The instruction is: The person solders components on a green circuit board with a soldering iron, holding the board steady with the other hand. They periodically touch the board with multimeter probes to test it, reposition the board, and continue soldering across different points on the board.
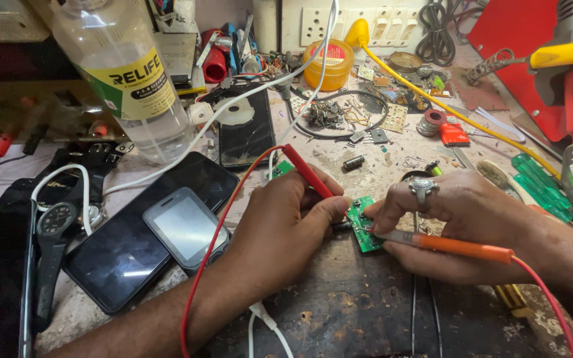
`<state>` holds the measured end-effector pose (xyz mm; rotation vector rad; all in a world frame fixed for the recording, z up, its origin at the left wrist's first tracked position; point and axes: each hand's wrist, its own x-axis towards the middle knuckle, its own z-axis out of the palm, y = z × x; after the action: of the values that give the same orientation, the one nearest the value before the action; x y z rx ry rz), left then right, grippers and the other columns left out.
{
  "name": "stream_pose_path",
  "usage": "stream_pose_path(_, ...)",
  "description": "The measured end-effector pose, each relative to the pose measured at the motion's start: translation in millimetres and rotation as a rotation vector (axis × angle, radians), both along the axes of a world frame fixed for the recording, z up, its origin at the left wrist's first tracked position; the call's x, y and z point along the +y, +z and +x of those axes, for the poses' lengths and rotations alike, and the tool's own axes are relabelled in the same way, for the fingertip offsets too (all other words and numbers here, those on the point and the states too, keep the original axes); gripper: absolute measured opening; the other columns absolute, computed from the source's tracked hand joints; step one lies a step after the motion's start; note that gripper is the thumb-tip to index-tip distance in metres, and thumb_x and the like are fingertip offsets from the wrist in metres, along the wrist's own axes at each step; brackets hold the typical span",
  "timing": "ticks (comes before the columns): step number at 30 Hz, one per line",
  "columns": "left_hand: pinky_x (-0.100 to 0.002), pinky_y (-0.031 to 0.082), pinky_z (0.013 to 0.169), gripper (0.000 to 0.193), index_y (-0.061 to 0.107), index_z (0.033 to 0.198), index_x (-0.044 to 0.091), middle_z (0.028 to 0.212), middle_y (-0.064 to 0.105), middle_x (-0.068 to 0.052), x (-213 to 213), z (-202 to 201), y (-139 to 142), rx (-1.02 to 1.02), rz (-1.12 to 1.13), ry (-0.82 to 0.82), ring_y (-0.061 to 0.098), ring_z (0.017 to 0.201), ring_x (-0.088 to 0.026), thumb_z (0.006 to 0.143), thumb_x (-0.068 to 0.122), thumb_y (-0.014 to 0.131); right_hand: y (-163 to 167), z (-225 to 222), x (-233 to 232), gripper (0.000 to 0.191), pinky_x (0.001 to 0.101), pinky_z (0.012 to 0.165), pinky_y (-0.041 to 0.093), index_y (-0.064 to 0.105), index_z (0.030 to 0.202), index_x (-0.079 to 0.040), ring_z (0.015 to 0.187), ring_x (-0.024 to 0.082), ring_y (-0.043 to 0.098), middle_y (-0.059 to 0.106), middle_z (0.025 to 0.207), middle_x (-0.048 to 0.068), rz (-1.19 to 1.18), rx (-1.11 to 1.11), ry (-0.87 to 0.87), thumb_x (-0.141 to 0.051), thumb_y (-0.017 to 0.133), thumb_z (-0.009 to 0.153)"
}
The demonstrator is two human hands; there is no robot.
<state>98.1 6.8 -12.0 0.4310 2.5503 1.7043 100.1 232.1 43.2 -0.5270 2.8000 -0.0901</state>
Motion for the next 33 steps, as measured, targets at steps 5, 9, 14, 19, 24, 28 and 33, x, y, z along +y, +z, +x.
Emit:
stream_pose_path(5, -0.031, 0.06, 0.07, 0.022, 0.073, 0.097, 0.005, 0.085, 0.08, -0.007, 2, -1, -1, -0.012, -0.005, -0.003, 0.077, 0.078, -0.013, 0.087, 0.025, 0.072, -7, -2, 8, 0.023, 0.0341, 0.052, 0.057, 0.071, 0.097, -0.023, 0.06, 0.016, 0.078, 0.083, 0.104, -0.003, -0.344, 0.145, 0.313, -0.029, 0.077, 0.076)
stream_pose_path(9, -0.031, 0.06, 0.07, 0.023, 0.073, 0.097, 0.005, 0.085, 0.08, -0.007, 1, -1, 0, -0.014, -0.016, -0.005, 0.077, 0.077, -0.013, 0.087, 0.025, 0.073, -15, -5, 15, 0.025, 0.0334, 0.056, 0.06, 0.072, 0.098, -0.025, 0.063, 0.015, 0.081, 0.083, 0.112, -0.007, -0.256, 0.094, 0.215, -0.033, 0.079, 0.076)
stream_pose_path(14, -0.031, 0.059, 0.069, 0.023, 0.073, 0.097, 0.005, 0.085, 0.079, -0.007, -2, 1, 1, -0.001, -0.024, -0.01, 0.076, 0.078, -0.013, 0.087, 0.025, 0.073, -19, -6, 20, 0.023, 0.0329, 0.063, 0.061, 0.073, 0.098, -0.022, 0.076, 0.015, 0.082, 0.083, 0.112, -0.002, -0.336, 0.156, 0.345, -0.028, 0.078, 0.076)
stream_pose_path(19, -0.031, 0.059, 0.069, 0.023, 0.073, 0.097, 0.005, 0.085, 0.079, -0.007, -3, 2, 1, -0.01, -0.022, -0.023, 0.076, 0.077, -0.013, 0.087, 0.026, 0.072, -26, -8, 27, 0.02, 0.0296, 0.077, 0.063, 0.072, 0.099, -0.018, 0.094, 0.016, 0.081, 0.081, 0.112, 0.001, -0.457, 0.21, 0.471, -0.025, 0.078, 0.081)
stream_pose_path(24, -0.031, 0.058, 0.069, 0.023, 0.073, 0.097, 0.005, 0.084, 0.079, -0.007, -3, 2, 3, -0.013, -0.037, -0.023, 0.075, 0.077, -0.013, 0.087, 0.026, 0.072, -31, -11, 30, 0.022, 0.0292, 0.081, 0.063, 0.075, 0.1, -0.018, 0.095, 0.014, 0.082, 0.083, 0.111, -0.003, -0.412, 0.202, 0.424, -0.027, 0.08, 0.08)
stream_pose_path(28, -0.031, 0.058, 0.069, 0.023, 0.073, 0.098, 0.005, 0.084, 0.079, -0.007, -5, 3, 3, -0.007, -0.035, -0.03, 0.075, 0.077, -0.013, 0.087, 0.026, 0.072, -29, -11, 29, 0.024, 0.0292, 0.08, 0.063, 0.075, 0.099, -0.017, 0.09, 0.012, 0.082, 0.083, 0.113, -0.006, -0.363, 0.138, 0.364, -0.03, 0.08, 0.079)
stream_pose_path(33, -0.032, 0.058, 0.07, 0.024, 0.072, 0.099, 0.006, 0.085, 0.079, -0.007, -9, 3, 2, 0.001, -0.044, -0.027, 0.076, 0.079, -0.014, 0.088, 0.027, 0.071, -25, -9, 26, 0.025, 0.0268, 0.079, 0.064, 0.079, 0.1, -0.021, 0.088, 0.008, 0.08, 0.084, 0.115, -0.011, -0.333, 0.104, 0.288, -0.033, 0.079, 0.078)
